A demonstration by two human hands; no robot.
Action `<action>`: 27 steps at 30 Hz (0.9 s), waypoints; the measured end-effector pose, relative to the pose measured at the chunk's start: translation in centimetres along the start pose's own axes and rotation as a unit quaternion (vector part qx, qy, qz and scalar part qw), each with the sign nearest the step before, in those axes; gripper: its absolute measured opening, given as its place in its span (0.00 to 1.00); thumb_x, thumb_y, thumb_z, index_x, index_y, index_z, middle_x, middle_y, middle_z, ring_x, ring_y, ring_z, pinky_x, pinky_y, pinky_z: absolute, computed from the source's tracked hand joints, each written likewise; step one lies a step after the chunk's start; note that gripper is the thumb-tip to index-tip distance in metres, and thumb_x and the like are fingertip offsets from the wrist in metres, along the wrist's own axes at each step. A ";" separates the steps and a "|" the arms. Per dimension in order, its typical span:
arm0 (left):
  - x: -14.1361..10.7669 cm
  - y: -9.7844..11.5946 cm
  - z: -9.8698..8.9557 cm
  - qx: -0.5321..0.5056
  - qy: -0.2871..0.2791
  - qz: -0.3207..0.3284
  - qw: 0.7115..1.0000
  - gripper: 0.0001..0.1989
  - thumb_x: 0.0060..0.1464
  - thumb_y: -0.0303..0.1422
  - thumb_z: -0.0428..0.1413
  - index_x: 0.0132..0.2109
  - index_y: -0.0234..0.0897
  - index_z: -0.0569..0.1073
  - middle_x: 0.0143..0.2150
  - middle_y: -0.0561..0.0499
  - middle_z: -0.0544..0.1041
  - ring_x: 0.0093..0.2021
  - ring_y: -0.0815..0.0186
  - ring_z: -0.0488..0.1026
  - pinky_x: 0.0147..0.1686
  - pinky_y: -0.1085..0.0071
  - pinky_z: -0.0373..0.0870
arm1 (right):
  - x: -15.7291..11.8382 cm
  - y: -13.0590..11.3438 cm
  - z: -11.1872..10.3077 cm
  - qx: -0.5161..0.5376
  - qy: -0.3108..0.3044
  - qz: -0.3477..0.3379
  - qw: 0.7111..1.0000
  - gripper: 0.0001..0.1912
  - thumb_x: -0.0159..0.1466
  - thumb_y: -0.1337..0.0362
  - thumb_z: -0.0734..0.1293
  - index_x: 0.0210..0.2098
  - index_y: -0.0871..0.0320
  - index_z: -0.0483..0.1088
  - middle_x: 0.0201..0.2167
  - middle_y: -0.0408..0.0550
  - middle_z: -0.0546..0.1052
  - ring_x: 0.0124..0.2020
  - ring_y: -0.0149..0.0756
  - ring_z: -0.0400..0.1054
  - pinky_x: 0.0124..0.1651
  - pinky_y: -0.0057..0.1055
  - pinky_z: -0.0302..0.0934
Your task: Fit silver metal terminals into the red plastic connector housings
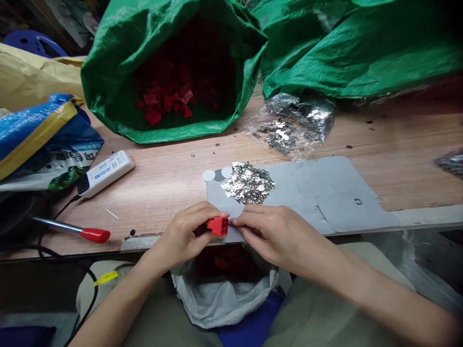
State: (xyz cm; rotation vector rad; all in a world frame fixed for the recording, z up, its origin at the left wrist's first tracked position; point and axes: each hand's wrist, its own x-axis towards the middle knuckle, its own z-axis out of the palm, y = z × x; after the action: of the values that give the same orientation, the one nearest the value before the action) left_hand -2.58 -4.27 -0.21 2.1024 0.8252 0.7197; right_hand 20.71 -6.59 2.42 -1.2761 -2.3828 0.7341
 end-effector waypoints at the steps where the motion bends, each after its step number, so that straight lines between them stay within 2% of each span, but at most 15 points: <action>1: 0.0 0.0 0.0 -0.001 0.000 0.000 1.000 0.20 0.57 0.20 0.59 0.55 0.39 0.75 0.46 0.47 0.78 0.46 0.65 0.75 0.46 0.71 0.71 | 0.0 -0.1 0.0 -0.006 0.000 -0.004 1.000 0.10 0.67 0.72 0.63 0.36 0.57 0.76 0.32 0.48 0.77 0.32 0.35 0.71 0.34 0.27 0.59; 9: 0.2 0.1 -0.1 -0.007 -0.005 -0.004 1.000 0.20 0.57 0.21 0.59 0.55 0.41 0.75 0.44 0.48 0.78 0.45 0.66 0.75 0.44 0.71 0.71 | 0.2 -0.7 0.0 -0.051 -0.034 0.011 0.998 0.10 0.67 0.73 0.63 0.38 0.57 0.75 0.32 0.45 0.75 0.27 0.32 0.68 0.28 0.29 0.53; 17: 0.3 0.4 -0.2 -0.006 -0.010 -0.015 1.000 0.16 0.58 0.23 0.60 0.53 0.39 0.76 0.44 0.47 0.78 0.44 0.63 0.76 0.44 0.69 0.72 | 0.9 -1.3 -0.2 -0.093 -0.070 0.011 0.993 0.07 0.65 0.73 0.65 0.33 0.58 0.72 0.30 0.44 0.74 0.23 0.29 0.63 0.25 0.31 0.45; 23: 0.5 0.2 -0.1 -0.008 -0.013 -0.003 1.000 0.17 0.57 0.21 0.59 0.53 0.39 0.76 0.45 0.46 0.78 0.45 0.63 0.75 0.44 0.68 0.72 | 0.9 -1.3 0.2 -0.112 -0.091 0.005 0.990 0.07 0.65 0.75 0.64 0.36 0.58 0.71 0.31 0.44 0.74 0.24 0.31 0.64 0.25 0.32 0.46; 27: 0.7 0.2 -0.1 -0.010 -0.014 0.007 1.000 0.14 0.58 0.23 0.59 0.51 0.37 0.76 0.44 0.46 0.78 0.44 0.64 0.75 0.44 0.69 0.72 | 0.8 -1.3 0.6 -0.110 -0.092 0.006 0.990 0.07 0.66 0.74 0.63 0.36 0.60 0.72 0.32 0.45 0.74 0.24 0.31 0.64 0.26 0.31 0.48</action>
State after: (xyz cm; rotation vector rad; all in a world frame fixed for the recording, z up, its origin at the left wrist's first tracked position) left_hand -2.15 -3.85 0.12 2.0981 0.7853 0.7030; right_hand 19.06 -6.71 2.76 -1.3604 -2.6689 0.6298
